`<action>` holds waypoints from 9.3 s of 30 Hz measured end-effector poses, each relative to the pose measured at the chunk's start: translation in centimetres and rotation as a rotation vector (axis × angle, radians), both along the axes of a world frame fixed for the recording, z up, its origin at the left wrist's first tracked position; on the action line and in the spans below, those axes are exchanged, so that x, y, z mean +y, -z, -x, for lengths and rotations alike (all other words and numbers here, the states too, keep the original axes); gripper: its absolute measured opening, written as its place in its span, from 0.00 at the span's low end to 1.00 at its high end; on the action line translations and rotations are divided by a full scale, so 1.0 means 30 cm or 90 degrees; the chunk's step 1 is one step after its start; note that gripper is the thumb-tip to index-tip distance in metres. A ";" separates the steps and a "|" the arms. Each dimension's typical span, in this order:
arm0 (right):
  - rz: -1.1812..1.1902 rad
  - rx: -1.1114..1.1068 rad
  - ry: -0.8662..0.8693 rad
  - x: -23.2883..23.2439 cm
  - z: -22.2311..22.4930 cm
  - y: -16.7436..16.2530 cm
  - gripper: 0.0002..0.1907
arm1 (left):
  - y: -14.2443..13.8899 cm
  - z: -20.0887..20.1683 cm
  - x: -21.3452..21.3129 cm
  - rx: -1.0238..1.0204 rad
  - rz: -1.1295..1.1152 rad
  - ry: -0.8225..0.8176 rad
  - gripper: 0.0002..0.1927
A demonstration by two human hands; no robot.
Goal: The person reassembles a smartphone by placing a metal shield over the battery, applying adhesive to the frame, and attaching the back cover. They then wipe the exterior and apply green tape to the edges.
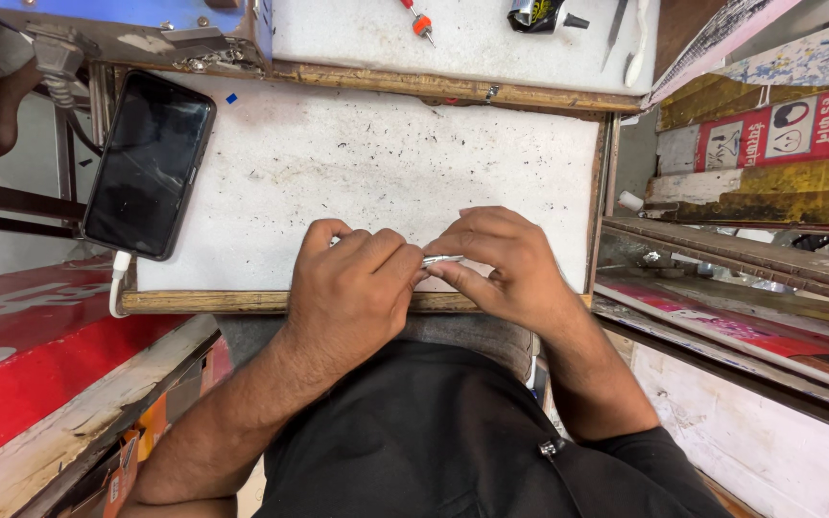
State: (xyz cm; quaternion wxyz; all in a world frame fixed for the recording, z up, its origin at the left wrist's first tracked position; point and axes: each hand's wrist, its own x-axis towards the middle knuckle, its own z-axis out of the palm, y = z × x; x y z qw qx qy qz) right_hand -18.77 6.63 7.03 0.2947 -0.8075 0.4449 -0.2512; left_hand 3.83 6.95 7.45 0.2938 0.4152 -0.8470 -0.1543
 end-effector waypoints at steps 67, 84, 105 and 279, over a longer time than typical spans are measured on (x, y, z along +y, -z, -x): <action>-0.377 -0.891 0.130 0.014 0.030 0.177 0.14 | -0.008 0.029 -0.046 0.072 -0.210 0.049 0.18; 0.012 -0.082 -0.052 -0.055 0.063 0.005 0.19 | -0.002 -0.003 -0.083 -0.247 -0.158 0.100 0.15; 0.048 -0.011 0.016 -0.078 0.000 0.095 0.10 | 0.139 -0.021 -0.044 0.005 0.054 -0.047 0.07; -0.258 -0.332 -0.049 -0.189 -0.095 0.280 0.16 | 0.088 -0.004 -0.119 0.494 -0.272 -0.229 0.14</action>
